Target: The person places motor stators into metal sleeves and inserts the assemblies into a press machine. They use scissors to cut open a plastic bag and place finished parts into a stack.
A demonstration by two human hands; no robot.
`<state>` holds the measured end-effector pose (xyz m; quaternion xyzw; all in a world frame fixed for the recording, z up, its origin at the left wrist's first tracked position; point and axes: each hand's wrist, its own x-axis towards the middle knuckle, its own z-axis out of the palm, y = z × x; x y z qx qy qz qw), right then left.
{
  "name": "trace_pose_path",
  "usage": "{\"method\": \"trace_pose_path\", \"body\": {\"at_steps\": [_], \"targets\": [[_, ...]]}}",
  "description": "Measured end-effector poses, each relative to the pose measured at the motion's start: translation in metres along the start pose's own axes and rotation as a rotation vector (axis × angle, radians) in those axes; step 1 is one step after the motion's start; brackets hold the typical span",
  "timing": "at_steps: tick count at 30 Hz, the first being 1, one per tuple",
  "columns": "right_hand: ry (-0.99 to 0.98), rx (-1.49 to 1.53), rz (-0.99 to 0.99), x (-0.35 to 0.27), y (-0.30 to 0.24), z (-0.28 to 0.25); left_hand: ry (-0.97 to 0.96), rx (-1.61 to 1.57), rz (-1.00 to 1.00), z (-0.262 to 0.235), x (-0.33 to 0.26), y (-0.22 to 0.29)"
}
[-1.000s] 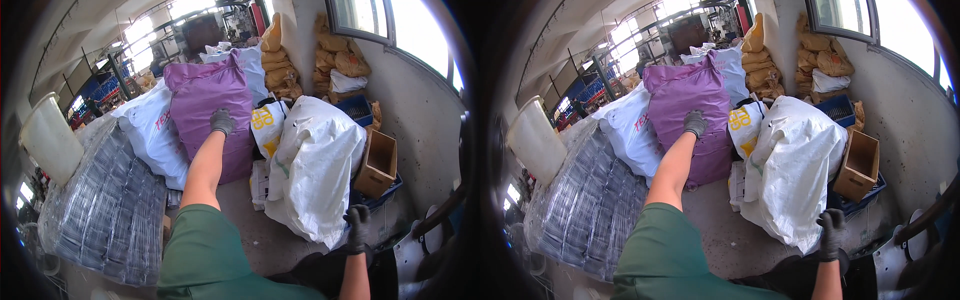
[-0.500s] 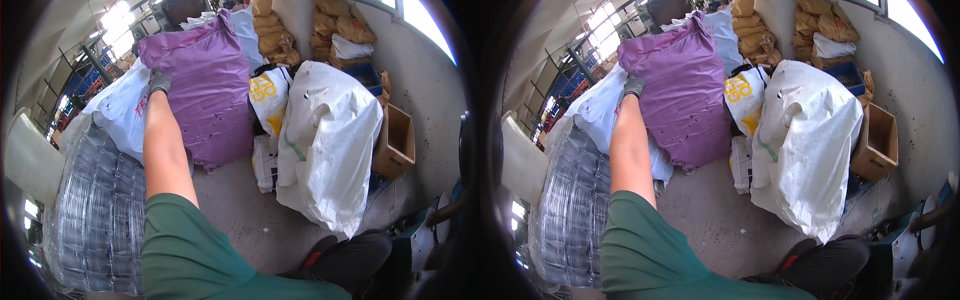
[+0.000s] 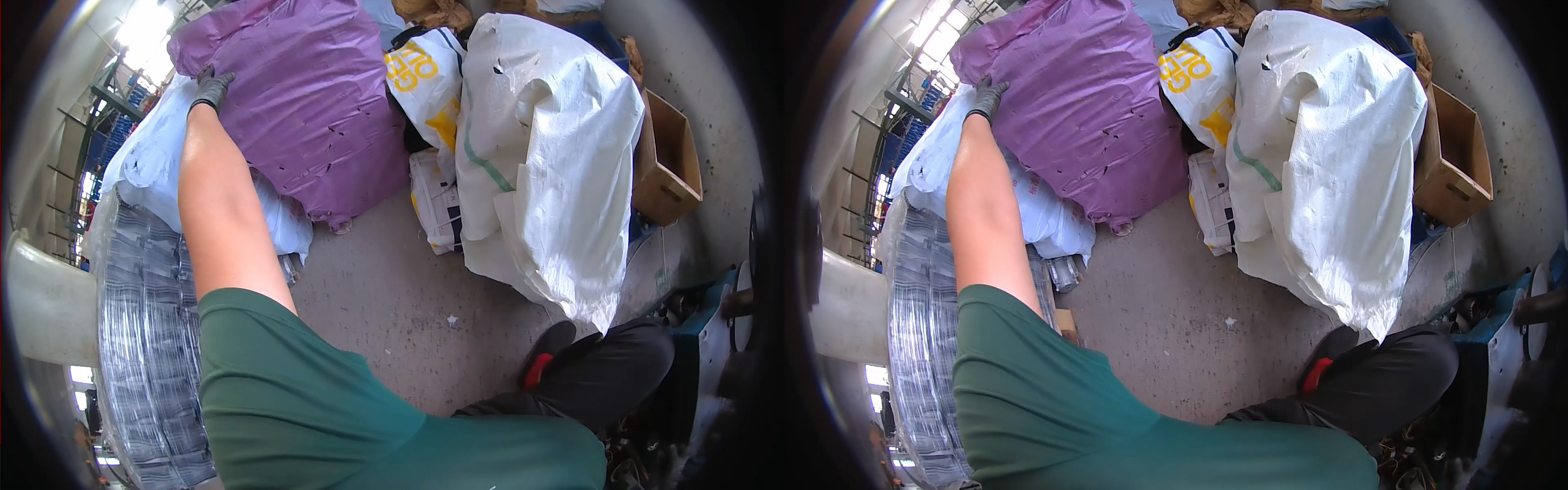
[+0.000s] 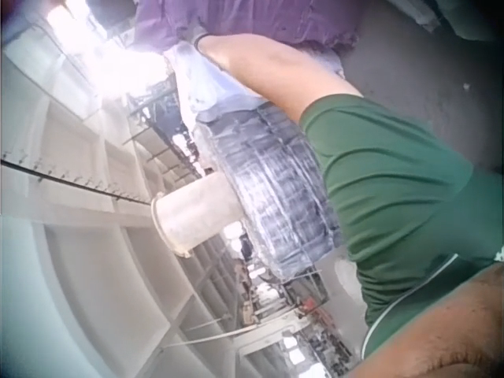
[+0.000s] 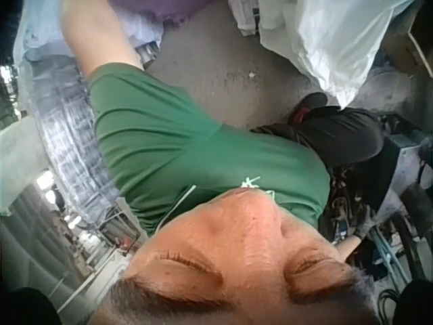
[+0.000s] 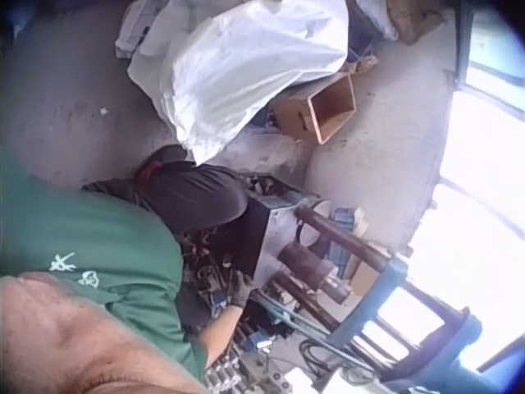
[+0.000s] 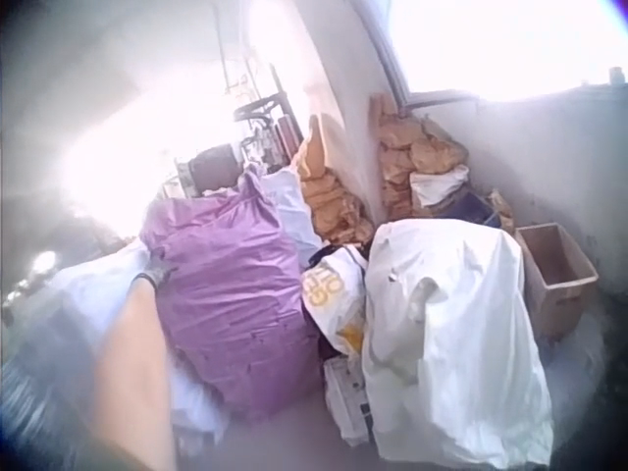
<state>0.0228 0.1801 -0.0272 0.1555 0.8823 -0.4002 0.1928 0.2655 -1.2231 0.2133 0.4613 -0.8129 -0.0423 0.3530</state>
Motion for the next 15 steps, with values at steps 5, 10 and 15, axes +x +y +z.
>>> {"method": "trace_pose_path", "body": {"at_steps": [5, 10, 15], "targets": [[-0.031, 0.035, 0.139, 0.014, 0.041, -0.008, -0.053, 0.039, 0.026, -0.009, -0.014, -0.005], [-0.08, -0.037, 0.152, 0.012, 0.049, 0.005, -0.081, 0.409, -0.001, -0.001, -0.038, 0.019], [-0.175, -0.07, 0.136, 0.029, 0.066, 0.025, -0.093, 0.563, 0.09, -0.021, -0.063, 0.028]]}}
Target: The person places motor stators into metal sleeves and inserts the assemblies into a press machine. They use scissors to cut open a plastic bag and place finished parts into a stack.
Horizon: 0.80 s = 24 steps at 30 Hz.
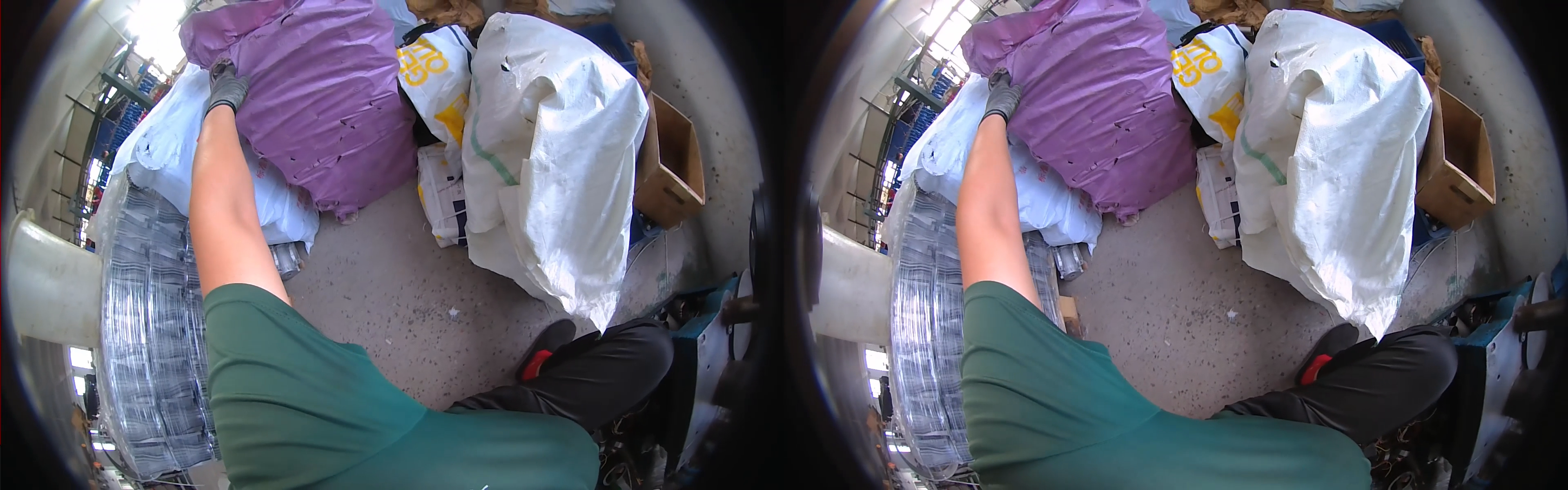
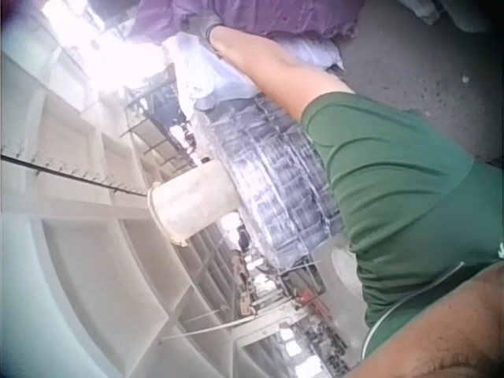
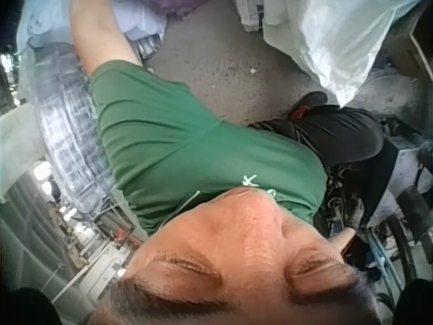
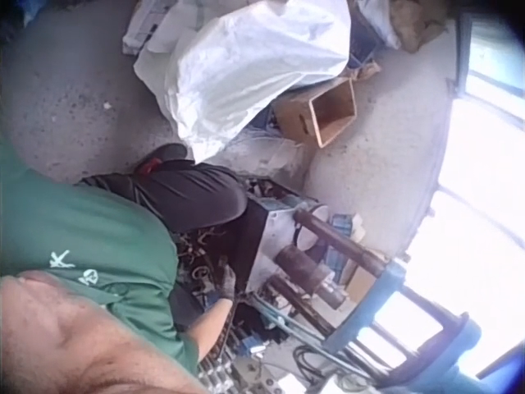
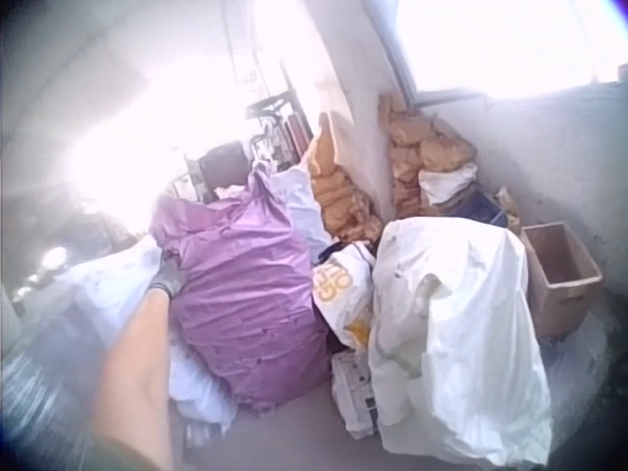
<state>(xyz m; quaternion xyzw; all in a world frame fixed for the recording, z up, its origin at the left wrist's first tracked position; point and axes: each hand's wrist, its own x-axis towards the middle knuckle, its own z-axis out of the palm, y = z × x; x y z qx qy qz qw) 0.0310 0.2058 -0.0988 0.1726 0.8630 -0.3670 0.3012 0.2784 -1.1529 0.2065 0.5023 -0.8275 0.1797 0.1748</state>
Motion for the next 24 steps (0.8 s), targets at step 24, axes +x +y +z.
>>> {"method": "trace_pose_path", "body": {"at_steps": [24], "targets": [[-0.333, -0.25, -0.35, 0.07, 0.088, 0.045, -0.096, 0.019, 0.03, -0.119, -0.091, 0.248]]}}
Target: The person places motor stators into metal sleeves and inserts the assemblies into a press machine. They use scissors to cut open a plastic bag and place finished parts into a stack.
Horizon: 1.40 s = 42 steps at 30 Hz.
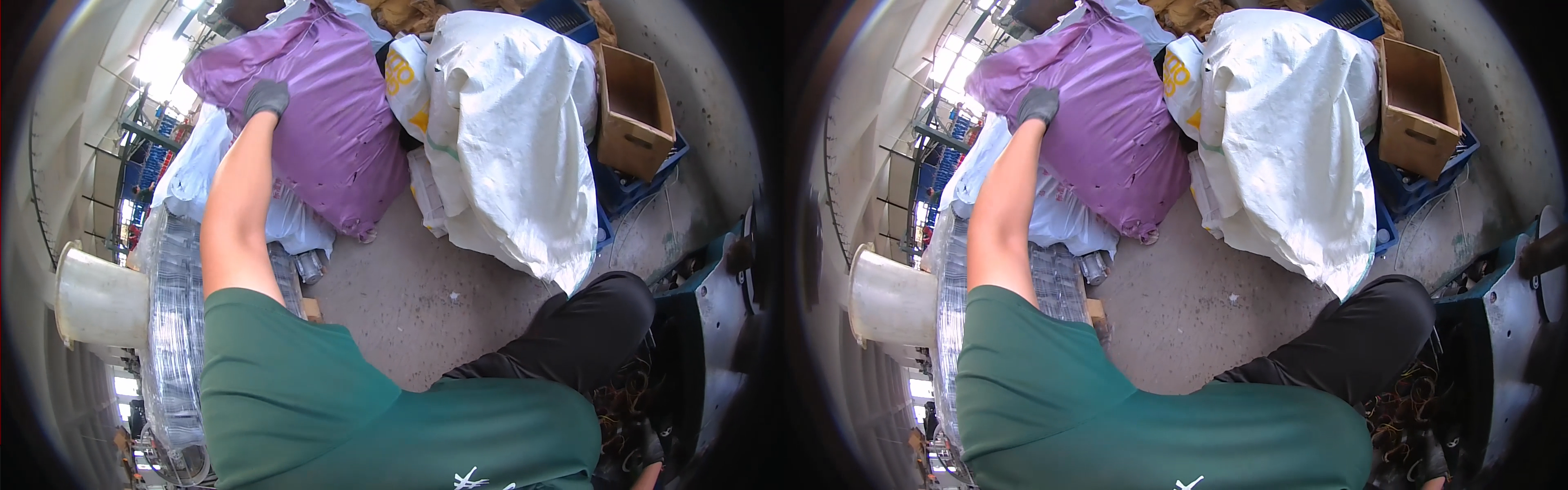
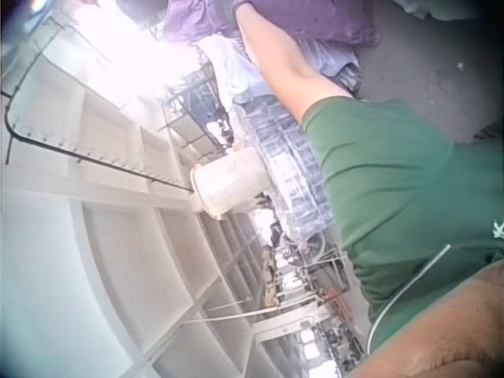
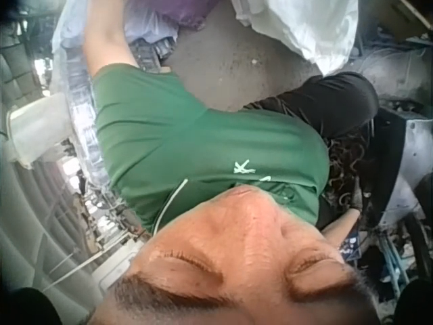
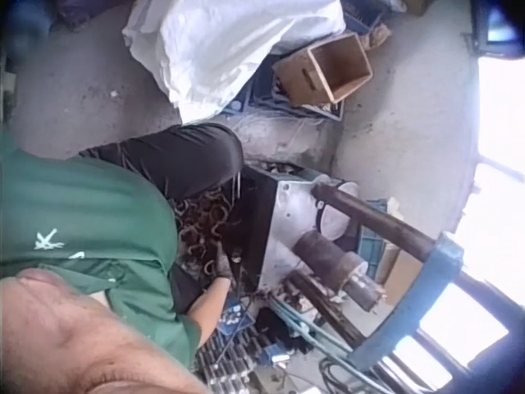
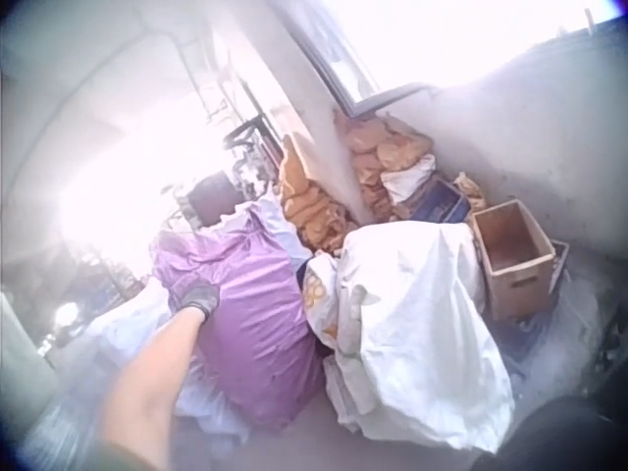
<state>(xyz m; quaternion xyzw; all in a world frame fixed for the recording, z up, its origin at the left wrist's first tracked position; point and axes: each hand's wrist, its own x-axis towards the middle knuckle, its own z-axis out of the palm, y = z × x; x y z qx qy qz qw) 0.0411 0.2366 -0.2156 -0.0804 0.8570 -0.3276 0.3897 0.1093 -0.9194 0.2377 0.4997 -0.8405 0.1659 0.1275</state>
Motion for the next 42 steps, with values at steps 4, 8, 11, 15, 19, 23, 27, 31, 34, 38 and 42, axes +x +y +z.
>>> {"method": "trace_pose_path", "body": {"at_steps": [4, 8, 11, 15, 19, 23, 27, 31, 34, 38, 42], "targets": [[-0.027, -0.011, -0.031, -0.004, 0.007, 0.003, 0.016, -0.082, 0.124, -0.002, 0.006, 0.11], [-0.101, -0.199, -0.159, 0.004, -0.004, 0.008, -0.209, 0.172, 0.338, -0.015, 0.048, 0.154], [-0.077, -0.189, -0.238, -0.006, 0.006, 0.011, -0.37, -0.19, 0.132, 0.01, 0.051, 0.194], [-0.064, -0.131, -0.213, 0.007, 0.004, 0.026, -0.393, 0.066, 0.348, 0.012, 0.071, 0.193], [-0.087, -0.143, -0.206, 0.012, -0.011, 0.025, -0.182, 0.475, 0.523, 0.0, 0.051, 0.185], [-0.025, -0.412, -0.414, 0.002, 0.012, 0.021, -0.022, 0.602, 0.515, -0.037, 0.003, 0.169], [-0.033, -0.073, -0.264, 0.032, 0.005, 0.032, 0.058, 0.388, 0.452, -0.043, 0.003, 0.075], [-0.063, -0.496, -0.551, 0.017, 0.021, 0.018, -0.047, 0.357, 0.281, -0.042, -0.036, 0.034], [-0.109, -0.344, -0.381, 0.019, 0.012, 0.016, -0.039, 0.35, 0.205, -0.042, -0.047, -0.06], [-0.177, 0.173, 0.183, 0.017, 0.002, 0.025, -0.006, 0.283, 0.169, -0.033, -0.055, -0.125], [-0.13, 0.212, 0.159, 0.006, -0.003, 0.024, -0.027, 0.331, 0.357, -0.026, -0.065, -0.109]]}}
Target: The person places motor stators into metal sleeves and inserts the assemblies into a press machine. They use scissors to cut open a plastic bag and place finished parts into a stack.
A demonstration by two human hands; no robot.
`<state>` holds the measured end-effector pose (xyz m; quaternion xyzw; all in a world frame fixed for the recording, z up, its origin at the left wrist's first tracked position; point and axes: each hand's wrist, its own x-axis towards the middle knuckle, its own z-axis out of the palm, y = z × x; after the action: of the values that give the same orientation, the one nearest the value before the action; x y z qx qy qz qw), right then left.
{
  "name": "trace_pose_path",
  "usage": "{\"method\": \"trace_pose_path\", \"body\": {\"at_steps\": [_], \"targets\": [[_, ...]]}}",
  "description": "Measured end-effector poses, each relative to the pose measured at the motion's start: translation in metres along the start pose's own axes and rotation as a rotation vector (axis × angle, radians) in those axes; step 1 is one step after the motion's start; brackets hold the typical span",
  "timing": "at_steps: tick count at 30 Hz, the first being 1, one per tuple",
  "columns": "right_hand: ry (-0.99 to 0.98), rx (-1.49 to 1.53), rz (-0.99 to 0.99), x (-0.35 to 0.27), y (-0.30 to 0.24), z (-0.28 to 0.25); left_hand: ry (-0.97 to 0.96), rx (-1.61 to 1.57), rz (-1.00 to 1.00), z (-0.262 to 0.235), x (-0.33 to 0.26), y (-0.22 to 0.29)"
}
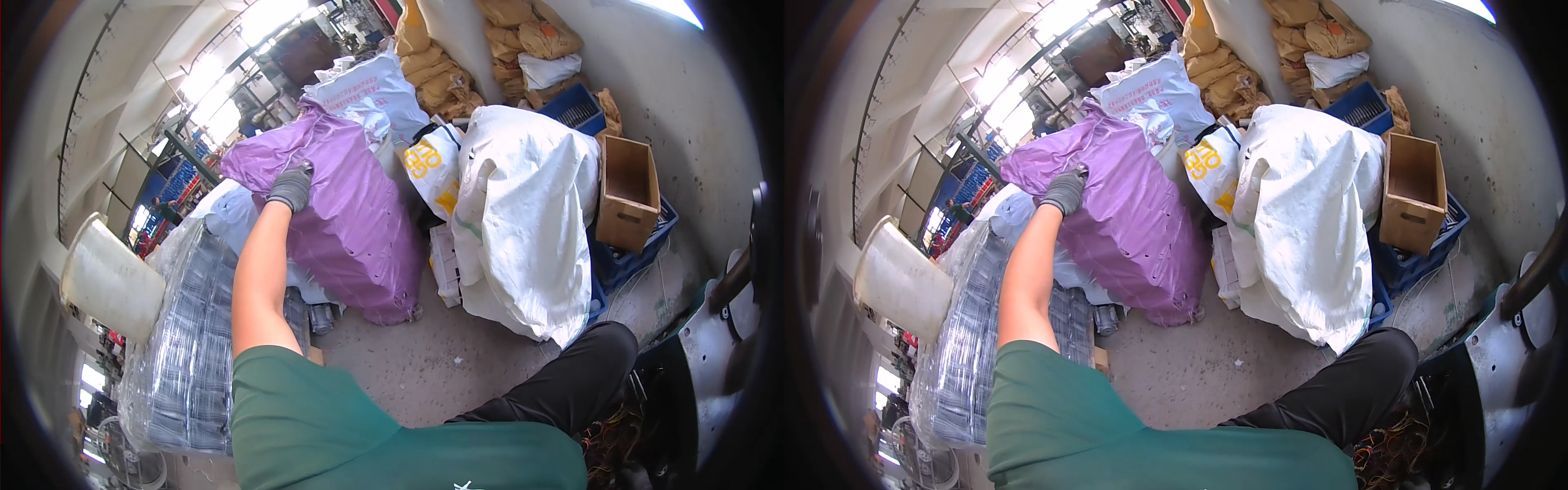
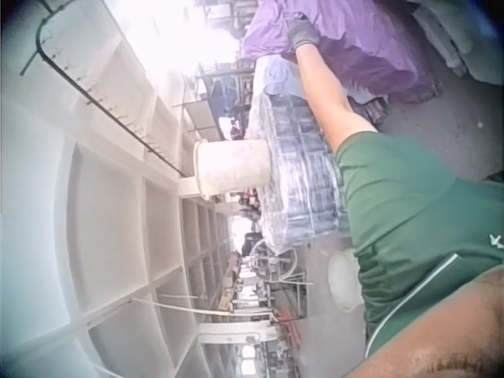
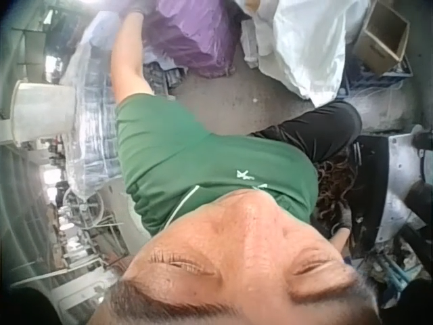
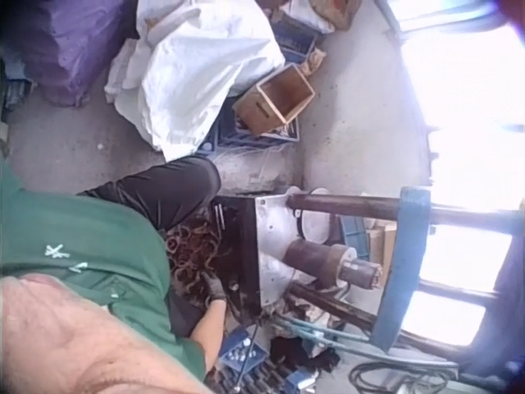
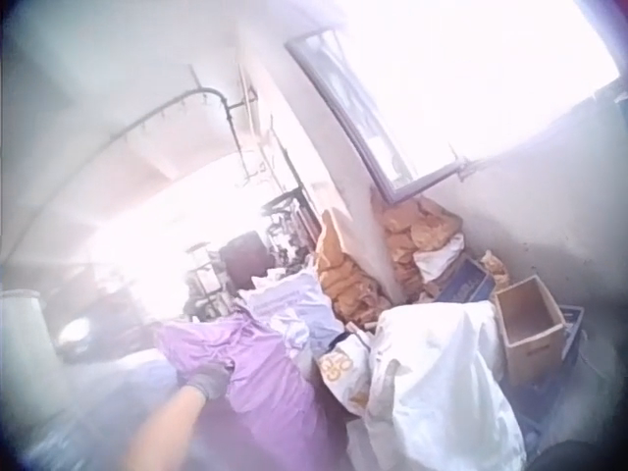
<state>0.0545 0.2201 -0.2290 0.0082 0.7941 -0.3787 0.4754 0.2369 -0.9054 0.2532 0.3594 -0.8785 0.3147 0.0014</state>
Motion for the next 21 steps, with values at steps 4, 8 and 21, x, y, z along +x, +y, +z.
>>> {"method": "trace_pose_path", "body": {"at_steps": [4, 8, 21], "targets": [[-0.016, 0.104, 0.049, 0.0, 0.001, -0.006, -0.196, 0.151, -0.02, -0.011, 0.025, 0.008], [0.034, -0.151, -0.149, -0.015, -0.015, -0.006, -0.145, 0.234, 0.086, -0.02, 0.028, 0.019], [0.099, -0.081, 0.011, -0.053, -0.072, 0.017, 0.166, -0.356, -0.355, 0.007, -0.025, 0.074]]}}
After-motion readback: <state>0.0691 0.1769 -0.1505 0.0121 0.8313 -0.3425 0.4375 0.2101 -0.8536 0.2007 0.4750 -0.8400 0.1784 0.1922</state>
